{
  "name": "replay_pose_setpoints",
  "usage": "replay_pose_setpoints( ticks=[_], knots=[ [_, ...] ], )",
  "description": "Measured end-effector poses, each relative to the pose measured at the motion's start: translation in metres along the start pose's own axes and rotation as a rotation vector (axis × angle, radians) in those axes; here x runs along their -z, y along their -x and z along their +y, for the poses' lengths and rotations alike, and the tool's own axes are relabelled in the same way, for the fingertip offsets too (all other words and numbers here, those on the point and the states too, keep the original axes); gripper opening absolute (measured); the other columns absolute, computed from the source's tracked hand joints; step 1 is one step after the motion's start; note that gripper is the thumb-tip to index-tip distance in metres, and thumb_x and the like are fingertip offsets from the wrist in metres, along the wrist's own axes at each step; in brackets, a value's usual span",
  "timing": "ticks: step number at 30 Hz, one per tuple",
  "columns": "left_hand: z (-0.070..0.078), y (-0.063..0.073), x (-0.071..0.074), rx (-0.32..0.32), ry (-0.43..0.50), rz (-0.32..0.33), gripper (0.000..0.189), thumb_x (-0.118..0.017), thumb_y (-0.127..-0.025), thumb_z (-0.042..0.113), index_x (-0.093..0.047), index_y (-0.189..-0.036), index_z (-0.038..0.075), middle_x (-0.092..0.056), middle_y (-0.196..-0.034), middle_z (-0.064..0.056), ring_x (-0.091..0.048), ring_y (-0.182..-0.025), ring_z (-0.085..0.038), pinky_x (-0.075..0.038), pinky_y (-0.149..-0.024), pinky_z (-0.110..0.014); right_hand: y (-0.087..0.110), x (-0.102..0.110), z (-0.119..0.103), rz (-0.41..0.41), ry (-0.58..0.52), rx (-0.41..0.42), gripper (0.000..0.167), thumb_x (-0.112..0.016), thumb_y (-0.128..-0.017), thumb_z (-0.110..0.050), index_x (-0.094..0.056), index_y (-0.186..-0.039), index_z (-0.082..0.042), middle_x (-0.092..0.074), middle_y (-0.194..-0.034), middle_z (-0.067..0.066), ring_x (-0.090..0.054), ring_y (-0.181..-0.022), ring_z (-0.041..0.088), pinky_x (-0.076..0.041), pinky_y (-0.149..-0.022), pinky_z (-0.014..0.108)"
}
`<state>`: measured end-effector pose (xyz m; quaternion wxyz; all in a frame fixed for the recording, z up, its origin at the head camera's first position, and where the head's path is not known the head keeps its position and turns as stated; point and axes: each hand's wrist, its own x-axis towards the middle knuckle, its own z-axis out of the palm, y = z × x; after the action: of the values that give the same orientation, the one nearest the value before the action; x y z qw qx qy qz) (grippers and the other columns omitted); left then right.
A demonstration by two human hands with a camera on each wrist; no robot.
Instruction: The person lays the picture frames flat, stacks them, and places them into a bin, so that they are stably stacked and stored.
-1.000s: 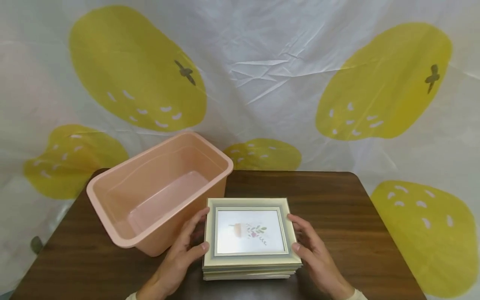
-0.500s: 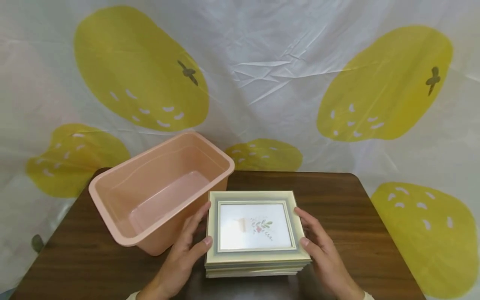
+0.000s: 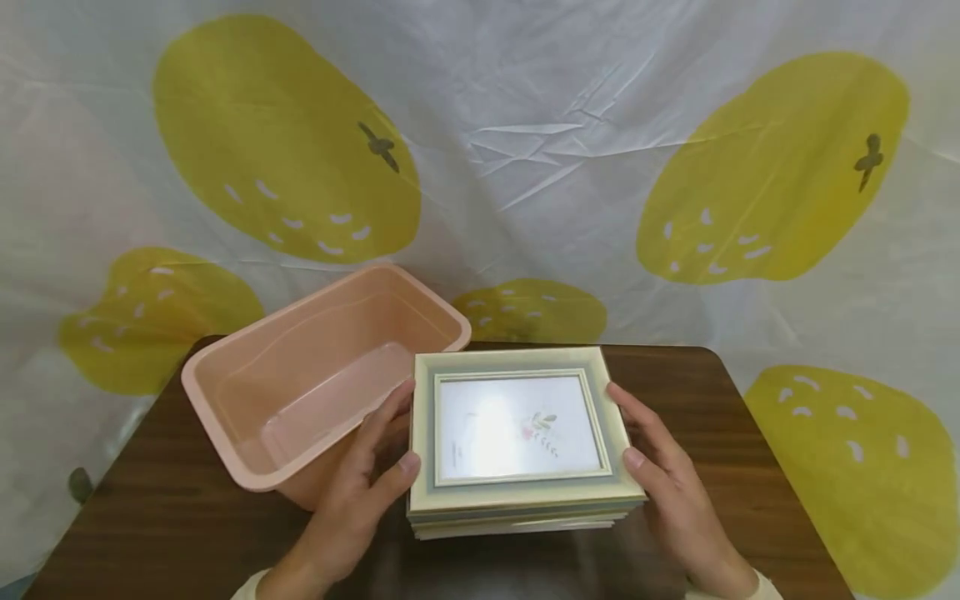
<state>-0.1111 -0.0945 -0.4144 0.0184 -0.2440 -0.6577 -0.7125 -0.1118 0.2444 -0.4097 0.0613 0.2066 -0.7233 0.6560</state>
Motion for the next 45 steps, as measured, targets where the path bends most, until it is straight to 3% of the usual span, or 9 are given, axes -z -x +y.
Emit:
replay_pose_setpoints(
  ticks=[8,13,18,22,25,27,33,39,45],
  knots=[
    [0.022,0.0,0.006,-0.063,-0.016,0.024,0.068,-0.047,-0.107,-0.002,-0.024,-0.169,0.013,-0.035,-0.166,-0.011,-0.049,-0.147,-0.014,-0.053,-0.106,-0.026,-0.013,-0.001,-0.026,-0.053,-0.054,0.037,0.06,-0.032,-0.108,0.003,-0.029,-0.167,-0.008,-0.046,-0.153,0.004,-0.067,-0.105,0.015,-0.061,-0.08,0.03],
    [0.036,0.0,0.013,-0.1,-0.029,0.072,0.071,-0.049,-0.104,-0.007,-0.027,-0.168,0.013,-0.035,-0.165,-0.012,-0.053,-0.144,-0.017,-0.056,-0.101,-0.028,-0.022,-0.007,-0.04,-0.082,-0.06,0.038,0.06,-0.033,-0.108,0.002,-0.026,-0.167,-0.007,-0.045,-0.157,0.008,-0.069,-0.105,0.017,-0.062,-0.083,0.033],
    [0.048,0.0,0.021,-0.067,-0.062,0.146,0.071,-0.05,-0.104,-0.006,-0.029,-0.168,0.016,-0.036,-0.163,-0.013,-0.055,-0.14,-0.018,-0.059,-0.096,-0.028,-0.04,-0.017,-0.05,-0.077,-0.048,0.041,0.059,-0.037,-0.109,-0.001,-0.033,-0.166,-0.011,-0.046,-0.151,0.013,-0.061,-0.117,0.022,-0.059,-0.087,0.032],
    [0.055,-0.003,0.028,-0.017,-0.019,0.163,0.07,-0.047,-0.107,-0.004,-0.027,-0.169,0.02,-0.032,-0.163,-0.011,-0.054,-0.139,-0.018,-0.063,-0.088,-0.032,-0.059,-0.025,-0.049,-0.077,-0.06,0.043,0.057,-0.04,-0.109,-0.004,-0.038,-0.165,-0.016,-0.047,-0.15,0.013,-0.058,-0.121,0.024,-0.058,-0.088,0.031],
    [0.059,-0.008,0.035,-0.015,-0.037,0.178,0.069,-0.045,-0.107,-0.003,-0.027,-0.169,0.022,-0.033,-0.162,-0.011,-0.053,-0.139,-0.02,-0.061,-0.091,-0.029,-0.074,-0.03,-0.045,-0.087,-0.07,0.037,0.057,-0.041,-0.109,-0.006,-0.04,-0.164,-0.021,-0.048,-0.149,0.013,-0.057,-0.121,0.025,-0.057,-0.089,0.032],
    [0.061,-0.012,0.04,-0.016,-0.05,0.187,0.068,-0.045,-0.108,-0.002,-0.027,-0.169,0.023,-0.034,-0.162,-0.01,-0.053,-0.137,-0.021,-0.06,-0.092,-0.027,-0.085,-0.033,-0.041,-0.096,-0.086,0.033,0.057,-0.042,-0.109,-0.008,-0.042,-0.163,-0.024,-0.049,-0.148,0.013,-0.058,-0.121,0.025,-0.057,-0.09,0.032],
    [0.064,-0.021,0.056,-0.013,0.022,0.211,0.064,-0.041,-0.111,0.003,-0.025,-0.169,0.024,-0.033,-0.16,-0.01,-0.06,-0.126,-0.019,-0.063,-0.079,-0.03,-0.119,-0.048,-0.032,-0.116,-0.137,-0.006,0.059,-0.045,-0.104,-0.012,-0.045,-0.162,-0.025,-0.05,-0.144,0.015,-0.061,-0.117,0.025,-0.056,-0.091,0.033],
    [0.061,-0.029,0.071,-0.007,0.073,0.28,0.061,-0.042,-0.112,0.007,-0.027,-0.168,0.025,-0.034,-0.156,-0.01,-0.062,-0.119,-0.017,-0.063,-0.08,-0.028,-0.155,-0.065,-0.03,-0.126,-0.141,-0.032,0.061,-0.047,-0.101,-0.012,-0.045,-0.161,-0.016,-0.056,-0.138,0.019,-0.063,-0.113,0.025,-0.055,-0.092,0.032],
    [0.056,-0.04,0.085,0.019,0.149,0.357,0.059,-0.046,-0.111,0.009,-0.031,-0.165,0.027,-0.035,-0.145,-0.012,-0.069,-0.112,-0.019,-0.063,-0.084,-0.03,-0.188,-0.077,-0.019,-0.197,-0.169,-0.076,0.058,-0.047,-0.102,-0.021,-0.047,-0.16,-0.025,-0.056,-0.142,0.018,-0.061,-0.118,0.029,-0.055,-0.093,0.038]
  ],
)
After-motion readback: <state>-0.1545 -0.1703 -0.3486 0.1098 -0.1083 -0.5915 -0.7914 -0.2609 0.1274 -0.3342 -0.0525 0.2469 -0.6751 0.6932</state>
